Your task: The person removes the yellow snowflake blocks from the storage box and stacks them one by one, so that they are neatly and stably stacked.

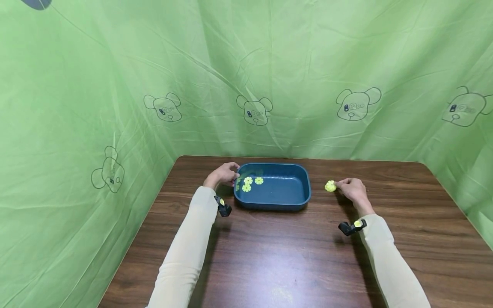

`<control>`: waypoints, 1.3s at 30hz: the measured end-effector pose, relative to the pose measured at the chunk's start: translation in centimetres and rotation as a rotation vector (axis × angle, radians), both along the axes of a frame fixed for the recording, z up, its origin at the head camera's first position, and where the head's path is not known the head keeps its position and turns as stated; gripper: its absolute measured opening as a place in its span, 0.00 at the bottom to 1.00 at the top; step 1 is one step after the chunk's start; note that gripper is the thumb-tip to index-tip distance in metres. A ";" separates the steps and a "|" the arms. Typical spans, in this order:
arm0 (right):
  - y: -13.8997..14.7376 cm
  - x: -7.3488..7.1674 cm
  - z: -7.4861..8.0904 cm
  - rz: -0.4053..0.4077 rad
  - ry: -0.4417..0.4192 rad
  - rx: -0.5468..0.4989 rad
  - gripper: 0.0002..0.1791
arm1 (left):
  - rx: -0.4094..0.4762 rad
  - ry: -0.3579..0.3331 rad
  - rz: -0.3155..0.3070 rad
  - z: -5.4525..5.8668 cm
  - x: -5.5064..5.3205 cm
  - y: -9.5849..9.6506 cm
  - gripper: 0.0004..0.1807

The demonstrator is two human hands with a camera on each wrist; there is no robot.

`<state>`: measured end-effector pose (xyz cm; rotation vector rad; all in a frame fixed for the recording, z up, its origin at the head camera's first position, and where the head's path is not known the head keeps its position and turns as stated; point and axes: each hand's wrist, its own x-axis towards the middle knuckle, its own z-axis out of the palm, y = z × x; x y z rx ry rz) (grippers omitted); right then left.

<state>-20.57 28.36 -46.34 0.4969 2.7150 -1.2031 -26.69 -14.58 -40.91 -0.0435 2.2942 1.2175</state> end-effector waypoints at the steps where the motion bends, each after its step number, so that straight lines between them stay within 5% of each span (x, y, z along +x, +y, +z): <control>1: 0.0 0.0 0.0 -0.001 0.001 0.001 0.24 | 0.000 -0.001 0.001 0.0 0.0 0.0 0.20; 30: 0.1 0.1 -0.3 -0.032 0.050 0.022 0.27 | 0.005 0.003 0.008 0.0 -0.1 0.0 0.19; 39: -0.7 0.2 1.0 -0.034 0.110 -0.010 0.28 | 0.003 0.004 0.002 -0.1 -0.1 -0.1 0.20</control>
